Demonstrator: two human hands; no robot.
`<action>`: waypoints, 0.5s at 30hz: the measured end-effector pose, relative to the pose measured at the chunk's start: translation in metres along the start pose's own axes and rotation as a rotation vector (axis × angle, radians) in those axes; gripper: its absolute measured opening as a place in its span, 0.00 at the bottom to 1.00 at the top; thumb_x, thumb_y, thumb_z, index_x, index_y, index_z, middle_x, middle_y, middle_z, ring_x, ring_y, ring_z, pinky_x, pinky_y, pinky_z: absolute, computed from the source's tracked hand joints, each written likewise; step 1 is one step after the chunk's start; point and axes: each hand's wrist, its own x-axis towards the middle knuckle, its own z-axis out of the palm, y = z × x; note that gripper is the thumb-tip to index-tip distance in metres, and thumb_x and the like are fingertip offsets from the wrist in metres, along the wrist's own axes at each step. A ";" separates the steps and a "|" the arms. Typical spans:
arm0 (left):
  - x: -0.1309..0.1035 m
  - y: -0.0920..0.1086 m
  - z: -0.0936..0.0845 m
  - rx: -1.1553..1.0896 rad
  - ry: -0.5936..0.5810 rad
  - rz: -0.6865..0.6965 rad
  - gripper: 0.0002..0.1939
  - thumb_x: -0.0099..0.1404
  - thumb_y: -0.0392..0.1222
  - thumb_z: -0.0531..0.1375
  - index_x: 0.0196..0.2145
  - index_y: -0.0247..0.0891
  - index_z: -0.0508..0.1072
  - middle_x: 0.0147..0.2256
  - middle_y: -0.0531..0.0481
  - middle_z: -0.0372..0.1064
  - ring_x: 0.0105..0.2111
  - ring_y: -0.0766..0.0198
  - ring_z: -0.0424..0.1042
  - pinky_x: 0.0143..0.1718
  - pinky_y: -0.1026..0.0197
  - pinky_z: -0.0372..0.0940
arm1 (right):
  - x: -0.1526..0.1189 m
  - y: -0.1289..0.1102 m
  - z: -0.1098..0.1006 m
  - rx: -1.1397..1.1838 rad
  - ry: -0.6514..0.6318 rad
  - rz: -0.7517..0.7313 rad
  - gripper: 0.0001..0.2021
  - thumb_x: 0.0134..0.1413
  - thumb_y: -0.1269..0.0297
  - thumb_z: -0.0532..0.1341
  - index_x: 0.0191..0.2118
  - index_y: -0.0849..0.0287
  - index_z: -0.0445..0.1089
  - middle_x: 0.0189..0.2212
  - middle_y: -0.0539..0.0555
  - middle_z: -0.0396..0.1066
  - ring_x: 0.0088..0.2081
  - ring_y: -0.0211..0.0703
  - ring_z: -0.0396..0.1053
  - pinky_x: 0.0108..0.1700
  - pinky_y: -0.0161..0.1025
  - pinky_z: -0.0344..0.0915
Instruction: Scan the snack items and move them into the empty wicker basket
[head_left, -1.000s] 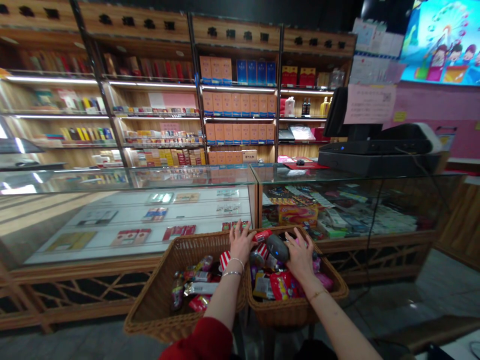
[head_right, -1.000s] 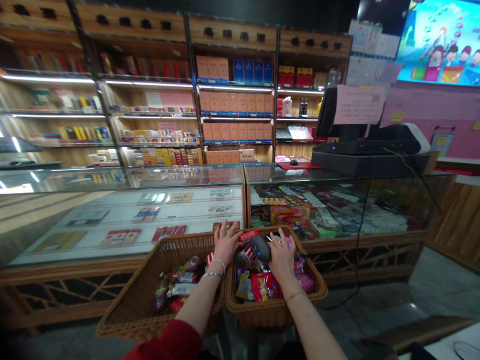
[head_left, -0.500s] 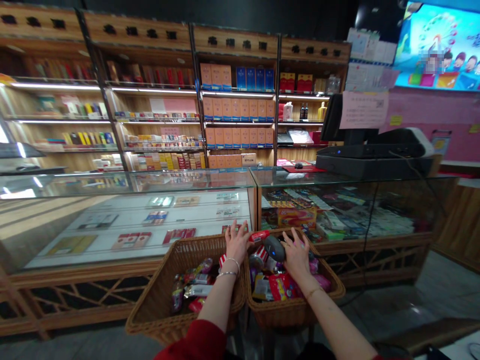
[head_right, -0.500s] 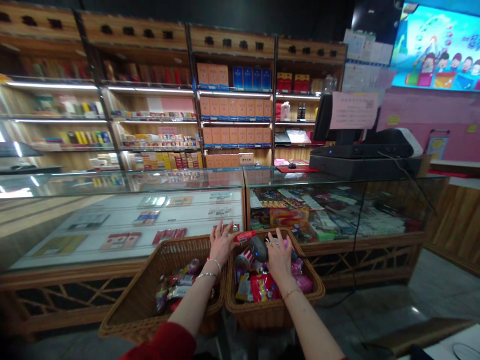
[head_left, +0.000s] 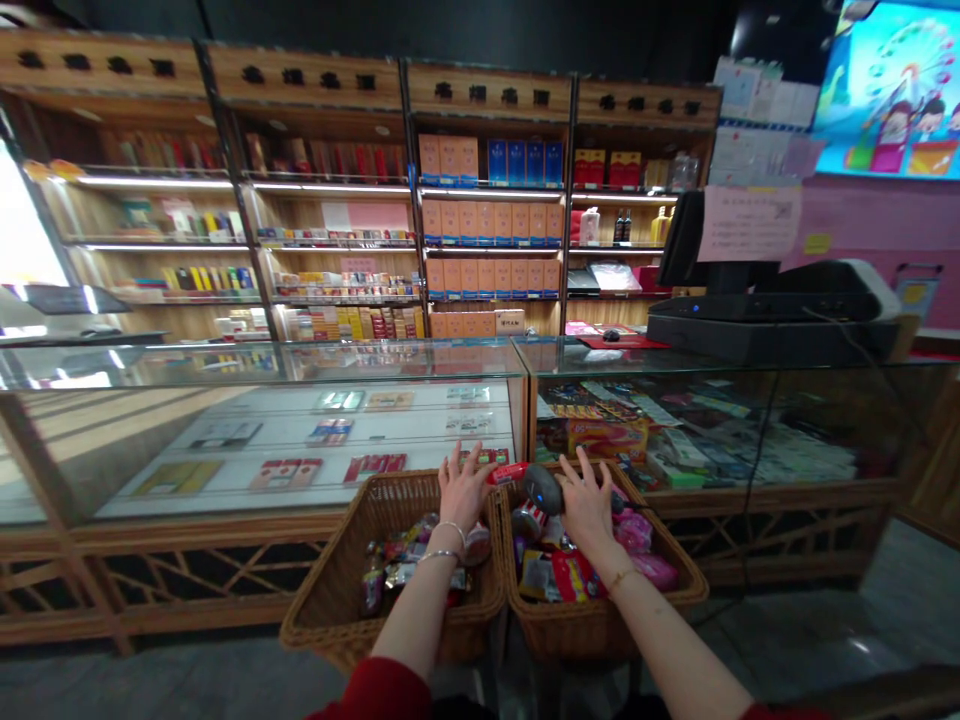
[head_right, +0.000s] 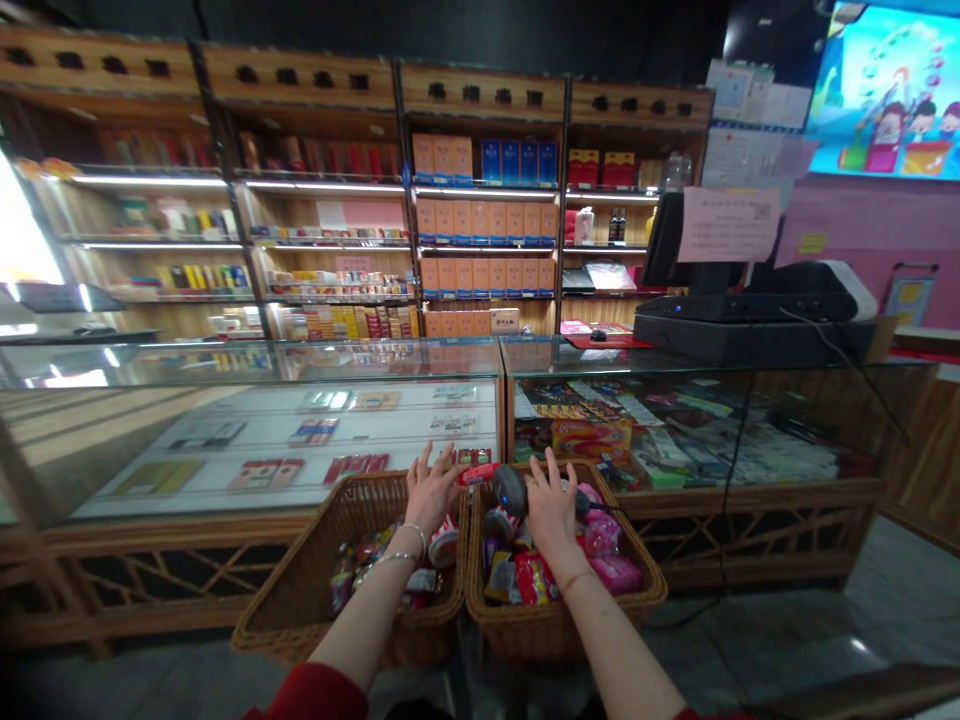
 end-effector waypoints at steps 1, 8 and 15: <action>-0.001 -0.003 -0.002 0.005 -0.001 -0.002 0.21 0.63 0.47 0.63 0.54 0.59 0.74 0.68 0.54 0.55 0.70 0.41 0.42 0.66 0.34 0.47 | 0.001 -0.003 -0.001 0.008 0.007 -0.006 0.19 0.52 0.74 0.56 0.48 0.55 0.75 0.63 0.56 0.64 0.70 0.56 0.45 0.66 0.63 0.38; -0.013 -0.028 -0.018 0.023 -0.021 -0.037 0.22 0.63 0.44 0.63 0.55 0.60 0.73 0.69 0.54 0.54 0.71 0.41 0.40 0.65 0.34 0.48 | 0.005 -0.018 -0.005 0.051 -0.004 -0.040 0.19 0.48 0.74 0.59 0.47 0.55 0.75 0.61 0.56 0.67 0.69 0.57 0.48 0.66 0.63 0.39; -0.027 -0.050 -0.029 0.046 -0.017 -0.086 0.22 0.65 0.42 0.59 0.56 0.58 0.73 0.69 0.52 0.54 0.71 0.42 0.40 0.65 0.35 0.50 | 0.002 -0.026 -0.001 0.056 -0.032 -0.049 0.18 0.47 0.74 0.59 0.46 0.55 0.75 0.62 0.56 0.66 0.69 0.56 0.48 0.66 0.63 0.39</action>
